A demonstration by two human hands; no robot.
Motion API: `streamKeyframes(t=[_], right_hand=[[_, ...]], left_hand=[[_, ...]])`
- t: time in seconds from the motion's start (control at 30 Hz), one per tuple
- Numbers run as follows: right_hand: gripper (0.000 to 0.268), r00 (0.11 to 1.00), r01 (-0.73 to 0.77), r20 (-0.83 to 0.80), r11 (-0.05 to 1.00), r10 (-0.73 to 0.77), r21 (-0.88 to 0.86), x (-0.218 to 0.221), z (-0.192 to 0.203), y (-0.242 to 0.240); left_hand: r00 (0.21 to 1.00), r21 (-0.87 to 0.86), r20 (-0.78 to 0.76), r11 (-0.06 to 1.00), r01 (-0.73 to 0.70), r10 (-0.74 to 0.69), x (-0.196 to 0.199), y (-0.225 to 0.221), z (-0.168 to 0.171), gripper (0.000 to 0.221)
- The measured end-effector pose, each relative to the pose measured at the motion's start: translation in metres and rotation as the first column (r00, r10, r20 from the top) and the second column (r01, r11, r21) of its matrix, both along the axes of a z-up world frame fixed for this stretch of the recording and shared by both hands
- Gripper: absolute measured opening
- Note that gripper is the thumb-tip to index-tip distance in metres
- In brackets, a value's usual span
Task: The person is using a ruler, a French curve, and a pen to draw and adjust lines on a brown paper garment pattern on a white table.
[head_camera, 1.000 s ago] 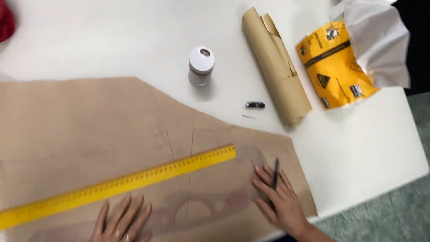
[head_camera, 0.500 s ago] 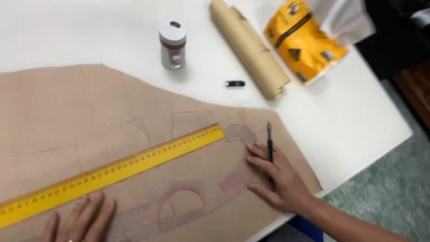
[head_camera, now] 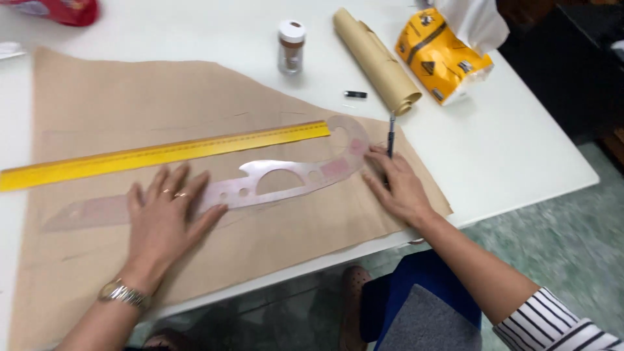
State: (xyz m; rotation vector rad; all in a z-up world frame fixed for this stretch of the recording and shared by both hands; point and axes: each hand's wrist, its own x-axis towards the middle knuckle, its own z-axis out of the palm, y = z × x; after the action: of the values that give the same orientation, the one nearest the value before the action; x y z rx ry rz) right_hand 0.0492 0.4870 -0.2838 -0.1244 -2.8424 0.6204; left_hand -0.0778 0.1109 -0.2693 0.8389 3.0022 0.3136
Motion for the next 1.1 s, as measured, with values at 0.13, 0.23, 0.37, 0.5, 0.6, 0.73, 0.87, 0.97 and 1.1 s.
streamKeyframes(t=[0.13, 0.23, 0.37, 0.5, 0.6, 0.73, 0.87, 0.97, 1.1], right_hand=[[0.036, 0.997, 0.075, -0.035, 0.996, -0.073, 0.040, -0.008, -0.016, 0.012], [0.024, 0.993, 0.109, -0.048, 0.994, -0.109, -0.004, -0.022, -0.015, 0.025], [0.024, 0.983, 0.148, 0.126, 0.985, -0.137, -0.084, -0.028, 0.047, 0.001], [0.024, 0.930, 0.262, 0.318, 0.940, -0.186, -0.217, -0.032, 0.087, -0.015], [0.024, 0.953, 0.212, 0.271, 0.937, -0.135, -0.277, -0.040, 0.050, 0.022], [0.027, 0.988, 0.061, 0.155, 0.967, -0.022, -0.246, -0.047, 0.022, 0.037], [0.031, 0.996, 0.024, 0.086, 0.967, -0.002, -0.255, -0.052, 0.010, 0.038], [0.027, 0.998, -0.069, -0.002, 0.981, 0.070, -0.183, -0.056, 0.008, 0.035], [0.030, 0.993, -0.117, -0.016, 0.985, 0.116, -0.124, -0.059, 0.010, 0.033]], left_hand=[[0.999, 0.114, 0.042, 0.993, -0.018, 0.013, 0.007, -0.002, -0.004, 0.056], [0.997, 0.148, 0.077, 0.989, -0.032, 0.020, 0.007, 0.000, -0.011, 0.051], [0.990, 0.146, 0.135, 0.988, -0.047, 0.027, 0.007, 0.001, -0.006, 0.050], [0.979, 0.095, 0.197, 0.993, -0.069, 0.049, 0.004, 0.005, -0.002, 0.052], [0.991, 0.044, 0.130, 0.998, -0.049, 0.042, 0.001, 0.002, -0.016, 0.051], [1.000, 0.119, 0.007, 0.993, 0.015, -0.016, 0.006, -0.008, -0.031, 0.053], [0.984, 0.178, -0.179, 0.983, 0.054, -0.022, 0.007, -0.012, -0.054, 0.057], [0.994, 0.061, -0.093, 0.997, -0.050, 0.056, 0.006, -0.008, -0.060, 0.064], [0.974, 0.123, -0.218, 0.992, -0.033, 0.059, 0.007, -0.005, -0.067, 0.073]])
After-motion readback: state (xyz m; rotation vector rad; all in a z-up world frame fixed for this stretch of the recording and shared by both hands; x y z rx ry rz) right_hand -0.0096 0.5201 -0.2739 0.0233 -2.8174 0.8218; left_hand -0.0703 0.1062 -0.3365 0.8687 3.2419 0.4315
